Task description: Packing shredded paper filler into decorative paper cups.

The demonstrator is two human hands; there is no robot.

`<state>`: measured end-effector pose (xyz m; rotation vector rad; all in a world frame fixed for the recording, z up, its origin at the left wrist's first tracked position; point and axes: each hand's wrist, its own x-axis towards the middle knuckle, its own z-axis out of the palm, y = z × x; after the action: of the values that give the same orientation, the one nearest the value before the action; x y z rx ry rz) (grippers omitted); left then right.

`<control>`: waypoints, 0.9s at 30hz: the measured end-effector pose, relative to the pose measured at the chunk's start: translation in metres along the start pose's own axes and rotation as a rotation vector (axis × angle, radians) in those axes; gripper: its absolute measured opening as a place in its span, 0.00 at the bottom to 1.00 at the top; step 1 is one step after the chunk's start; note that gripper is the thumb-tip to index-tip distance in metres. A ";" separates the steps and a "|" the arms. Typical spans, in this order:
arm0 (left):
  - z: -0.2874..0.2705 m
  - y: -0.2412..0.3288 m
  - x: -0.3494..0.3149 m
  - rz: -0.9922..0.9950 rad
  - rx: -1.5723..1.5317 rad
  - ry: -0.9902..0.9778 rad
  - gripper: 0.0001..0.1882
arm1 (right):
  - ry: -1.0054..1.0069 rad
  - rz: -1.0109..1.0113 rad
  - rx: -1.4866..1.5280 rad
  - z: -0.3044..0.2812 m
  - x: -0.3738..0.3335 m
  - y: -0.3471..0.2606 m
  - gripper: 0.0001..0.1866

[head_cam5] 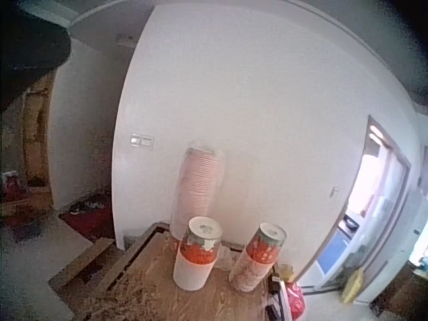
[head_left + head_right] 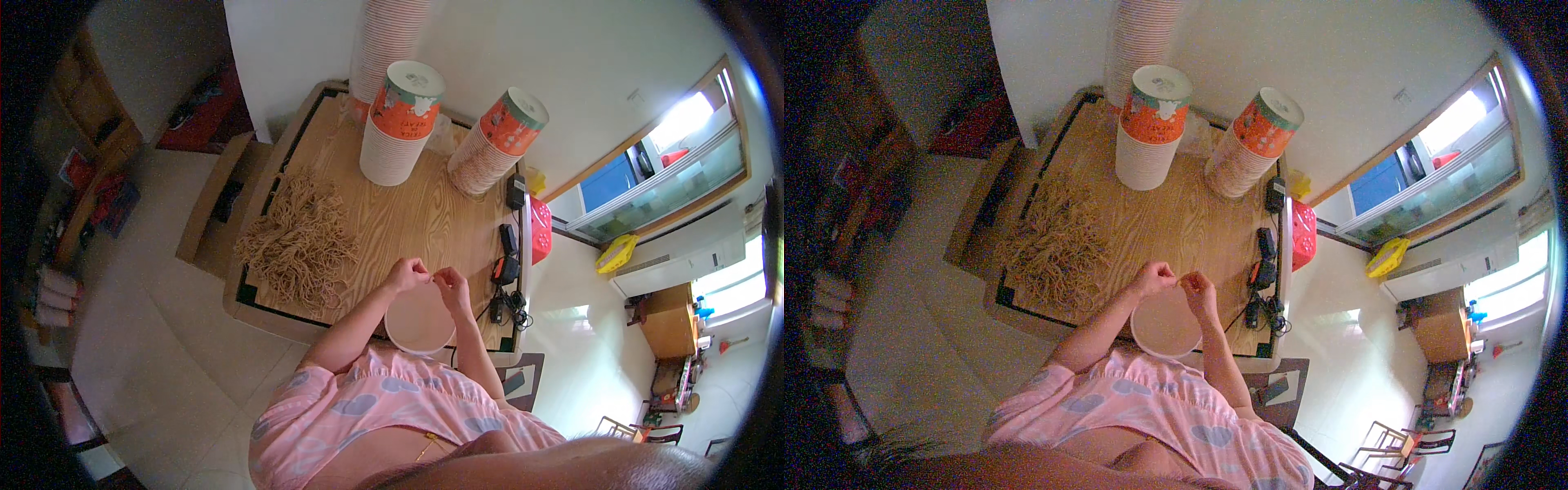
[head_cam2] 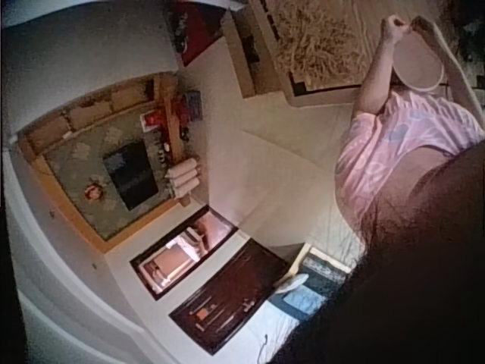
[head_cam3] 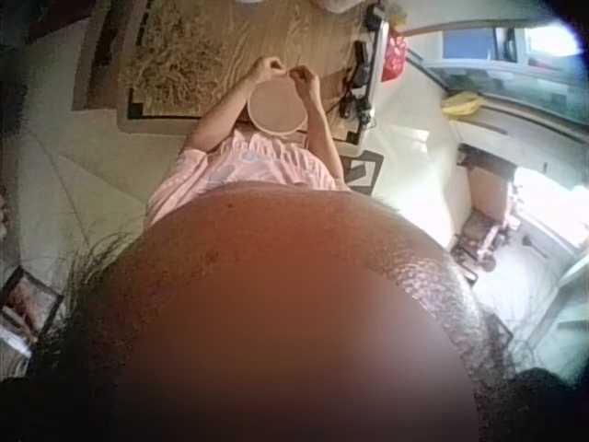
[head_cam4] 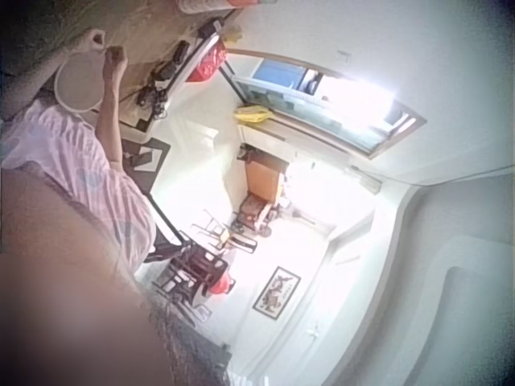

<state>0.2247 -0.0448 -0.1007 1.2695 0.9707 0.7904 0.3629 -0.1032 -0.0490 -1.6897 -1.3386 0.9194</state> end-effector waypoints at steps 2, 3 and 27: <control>-0.001 0.006 -0.001 -0.037 -0.087 -0.007 0.06 | -0.031 -0.003 0.028 -0.001 -0.002 -0.004 0.02; -0.001 0.010 -0.001 -0.072 -0.173 -0.014 0.06 | -0.031 -0.003 0.028 -0.001 -0.001 -0.002 0.02; 0.001 0.020 -0.001 -0.050 -0.170 -0.050 0.07 | -0.057 -0.004 0.054 -0.004 0.004 0.007 0.05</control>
<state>0.2259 -0.0429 -0.0807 1.1089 0.8734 0.7821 0.3702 -0.1010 -0.0542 -1.6302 -1.3422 0.9993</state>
